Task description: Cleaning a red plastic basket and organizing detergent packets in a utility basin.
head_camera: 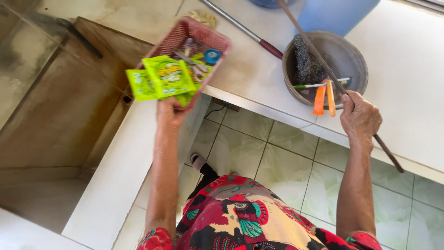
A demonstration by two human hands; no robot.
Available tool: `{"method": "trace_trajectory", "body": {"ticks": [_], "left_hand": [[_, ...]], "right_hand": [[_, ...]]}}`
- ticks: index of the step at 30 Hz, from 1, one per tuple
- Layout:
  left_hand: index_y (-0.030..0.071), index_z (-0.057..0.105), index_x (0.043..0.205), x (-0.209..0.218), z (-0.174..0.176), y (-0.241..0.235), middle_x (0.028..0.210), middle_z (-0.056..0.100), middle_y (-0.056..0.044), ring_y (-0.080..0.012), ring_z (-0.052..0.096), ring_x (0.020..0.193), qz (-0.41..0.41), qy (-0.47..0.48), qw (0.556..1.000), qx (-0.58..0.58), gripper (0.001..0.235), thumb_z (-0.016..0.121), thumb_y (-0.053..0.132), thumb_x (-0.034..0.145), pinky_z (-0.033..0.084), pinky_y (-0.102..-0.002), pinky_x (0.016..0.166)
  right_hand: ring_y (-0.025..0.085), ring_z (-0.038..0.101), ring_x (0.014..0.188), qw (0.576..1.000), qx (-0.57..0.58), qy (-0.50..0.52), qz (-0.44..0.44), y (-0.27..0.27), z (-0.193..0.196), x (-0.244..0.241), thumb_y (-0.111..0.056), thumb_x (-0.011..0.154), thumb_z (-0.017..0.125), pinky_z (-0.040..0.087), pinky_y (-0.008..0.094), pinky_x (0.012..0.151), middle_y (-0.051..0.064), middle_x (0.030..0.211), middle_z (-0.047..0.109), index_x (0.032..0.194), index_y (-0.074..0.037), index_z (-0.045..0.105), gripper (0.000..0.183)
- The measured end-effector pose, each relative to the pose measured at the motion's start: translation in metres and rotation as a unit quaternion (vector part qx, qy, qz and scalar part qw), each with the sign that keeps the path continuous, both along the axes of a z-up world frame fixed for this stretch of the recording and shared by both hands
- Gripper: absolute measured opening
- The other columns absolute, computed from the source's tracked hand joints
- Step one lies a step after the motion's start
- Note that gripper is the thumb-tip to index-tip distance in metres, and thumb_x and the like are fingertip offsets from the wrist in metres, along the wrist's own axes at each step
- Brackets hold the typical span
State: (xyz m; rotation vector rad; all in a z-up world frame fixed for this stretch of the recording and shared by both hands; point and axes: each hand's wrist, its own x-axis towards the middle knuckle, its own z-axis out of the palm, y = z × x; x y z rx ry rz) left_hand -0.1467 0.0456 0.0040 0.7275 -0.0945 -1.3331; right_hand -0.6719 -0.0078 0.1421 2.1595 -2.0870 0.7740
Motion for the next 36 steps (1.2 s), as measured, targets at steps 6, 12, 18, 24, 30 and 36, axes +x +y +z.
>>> {"method": "trace_trajectory", "body": {"ticks": [6,12,18,24,30,36], "left_hand": [[0.012,0.045,0.131,-0.078,-0.021,-0.032,0.113,0.061,-0.018,-0.0409,0.068,0.092,0.002,0.024,1.000,0.013,0.075,0.047,-0.011,0.060,0.061,-0.065,0.072],[0.019,0.031,0.134,-0.122,-0.060,-0.073,0.114,0.058,-0.014,-0.0357,0.065,0.090,-0.014,-0.049,0.997,0.057,0.074,0.054,-0.010,0.070,0.059,-0.064,0.074],[0.012,0.037,0.142,-0.095,-0.049,-0.075,0.123,0.061,-0.011,-0.0261,0.065,0.101,-0.205,-0.219,0.949,0.102,0.065,0.067,0.011,0.084,0.057,-0.058,0.074],[0.011,0.034,0.149,-0.074,0.008,-0.037,0.133,0.058,-0.009,-0.0190,0.060,0.114,-0.106,-0.388,0.909,0.106,0.077,0.077,0.033,0.089,0.054,-0.047,0.089],[0.002,0.051,0.139,-0.060,0.025,-0.031,0.122,0.057,-0.016,-0.0245,0.065,0.097,0.082,-0.596,0.791,0.112,0.063,0.077,0.033,0.091,0.054,-0.040,0.088],[0.002,0.051,0.138,-0.050,0.028,-0.040,0.120,0.056,-0.016,-0.0266,0.064,0.096,0.073,-0.633,0.765,0.093,0.059,0.079,0.019,0.089,0.054,-0.041,0.089]], "right_hand": [[0.032,0.069,0.084,0.994,-0.008,0.106,-0.007,-0.032,-0.025,-0.043,-0.031,0.107,0.076,0.052,0.047,0.072,0.008,0.095,0.073,0.111,-0.021,0.080,0.011],[0.027,0.063,0.104,1.000,0.013,-0.015,0.007,-0.054,-0.049,-0.071,-0.016,0.095,0.079,0.053,0.042,0.089,0.011,0.111,0.064,0.113,-0.023,0.081,0.019],[0.036,0.060,0.103,0.987,-0.047,0.144,-0.050,-0.048,-0.027,-0.027,-0.014,0.084,0.085,0.049,0.068,0.079,0.013,0.106,0.068,0.105,-0.020,0.085,0.022],[0.024,0.068,0.095,0.975,-0.099,-0.080,0.181,-0.053,0.001,0.114,-0.010,0.107,0.070,0.056,0.040,0.085,0.011,0.104,0.072,0.123,-0.007,0.074,0.016],[0.030,0.072,0.093,0.940,0.182,-0.177,0.229,-0.090,-0.038,0.285,-0.038,0.089,0.078,0.057,0.043,0.083,0.018,0.113,0.070,0.145,0.000,0.046,0.075],[0.041,0.065,0.105,0.963,0.198,-0.094,0.155,-0.117,-0.052,0.317,-0.030,0.077,0.089,0.049,0.051,0.093,0.020,0.103,0.076,0.142,0.002,0.045,0.085]]}}
